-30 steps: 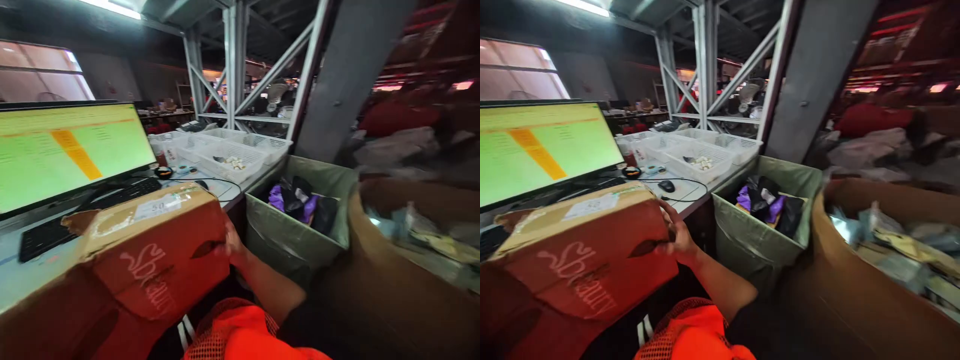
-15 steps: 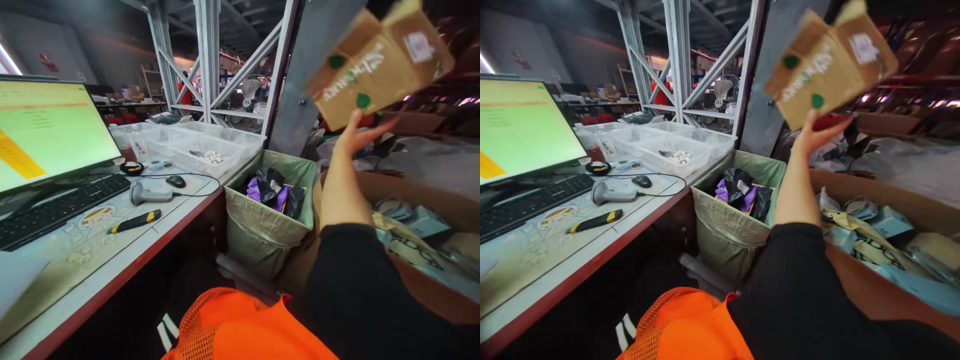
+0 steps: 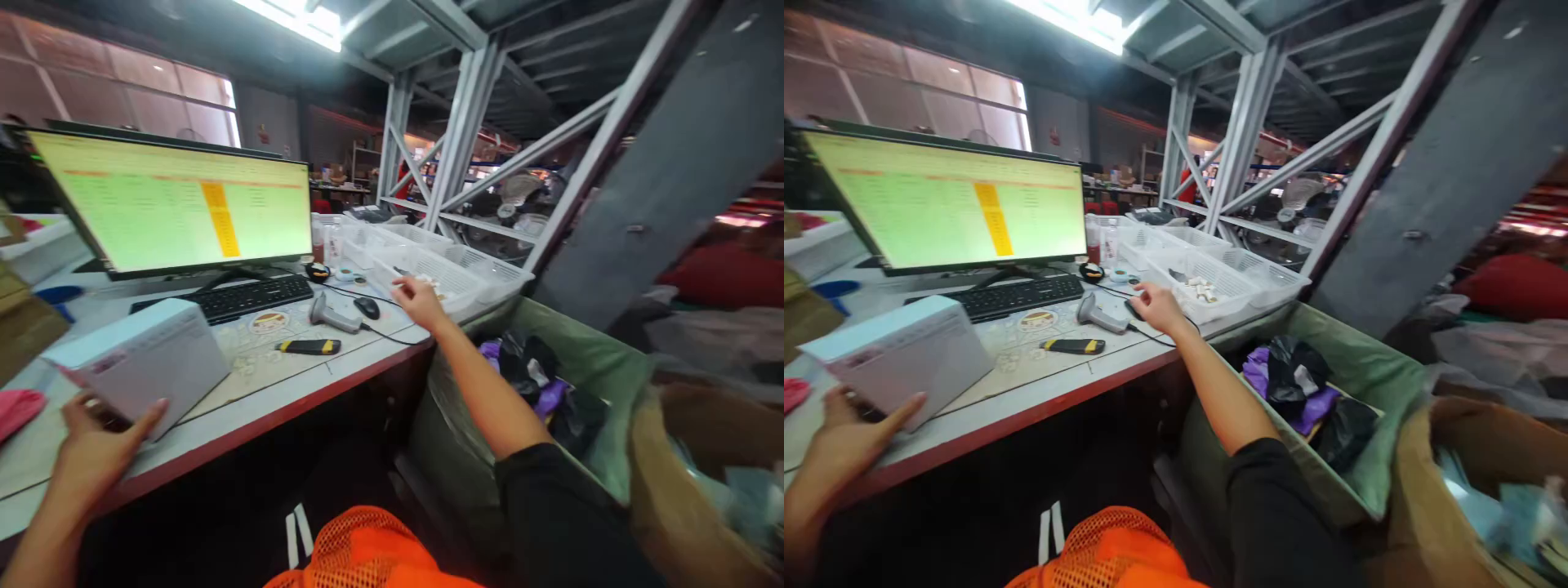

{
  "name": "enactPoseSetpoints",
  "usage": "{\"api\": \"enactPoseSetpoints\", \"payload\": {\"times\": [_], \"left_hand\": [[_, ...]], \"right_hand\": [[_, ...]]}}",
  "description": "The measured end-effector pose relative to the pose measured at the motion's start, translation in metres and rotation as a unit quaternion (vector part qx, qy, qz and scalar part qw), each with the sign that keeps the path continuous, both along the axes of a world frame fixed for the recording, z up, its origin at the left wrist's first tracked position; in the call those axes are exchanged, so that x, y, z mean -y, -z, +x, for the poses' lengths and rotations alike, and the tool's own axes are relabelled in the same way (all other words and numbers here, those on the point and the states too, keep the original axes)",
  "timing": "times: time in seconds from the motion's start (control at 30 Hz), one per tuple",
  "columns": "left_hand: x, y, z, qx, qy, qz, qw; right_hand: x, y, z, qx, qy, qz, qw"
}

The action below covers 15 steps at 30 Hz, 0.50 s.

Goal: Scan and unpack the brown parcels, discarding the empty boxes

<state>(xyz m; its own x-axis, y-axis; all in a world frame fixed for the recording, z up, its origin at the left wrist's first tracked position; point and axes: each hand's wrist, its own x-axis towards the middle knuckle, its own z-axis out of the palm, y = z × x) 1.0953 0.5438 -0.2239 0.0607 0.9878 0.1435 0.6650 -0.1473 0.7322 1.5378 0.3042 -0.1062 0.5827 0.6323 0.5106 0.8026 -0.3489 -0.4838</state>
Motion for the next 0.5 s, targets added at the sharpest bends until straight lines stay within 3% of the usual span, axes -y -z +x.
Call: {"api": "enactPoseSetpoints", "payload": {"times": [0.1, 0.2, 0.33, 0.5], "left_hand": [[-0.036, 0.026, 0.002, 0.063, -0.010, -0.032, 0.997], [-0.043, 0.032, 0.000, 0.095, 0.018, -0.016, 0.995], [-0.027, 0.025, 0.002, 0.186, 0.064, 0.026, 0.980], [-0.040, 0.033, -0.001, 0.283, 0.085, 0.026, 0.955]], "right_hand": [[-0.080, 0.026, -0.041, 0.032, -0.067, -0.126, 0.989], [-0.127, 0.048, -0.062, 0.021, -0.060, -0.187, 0.980], [-0.154, 0.066, -0.073, 0.015, -0.012, -0.268, 0.963], [-0.178, 0.065, -0.070, 0.051, 0.036, -0.311, 0.948]]}}
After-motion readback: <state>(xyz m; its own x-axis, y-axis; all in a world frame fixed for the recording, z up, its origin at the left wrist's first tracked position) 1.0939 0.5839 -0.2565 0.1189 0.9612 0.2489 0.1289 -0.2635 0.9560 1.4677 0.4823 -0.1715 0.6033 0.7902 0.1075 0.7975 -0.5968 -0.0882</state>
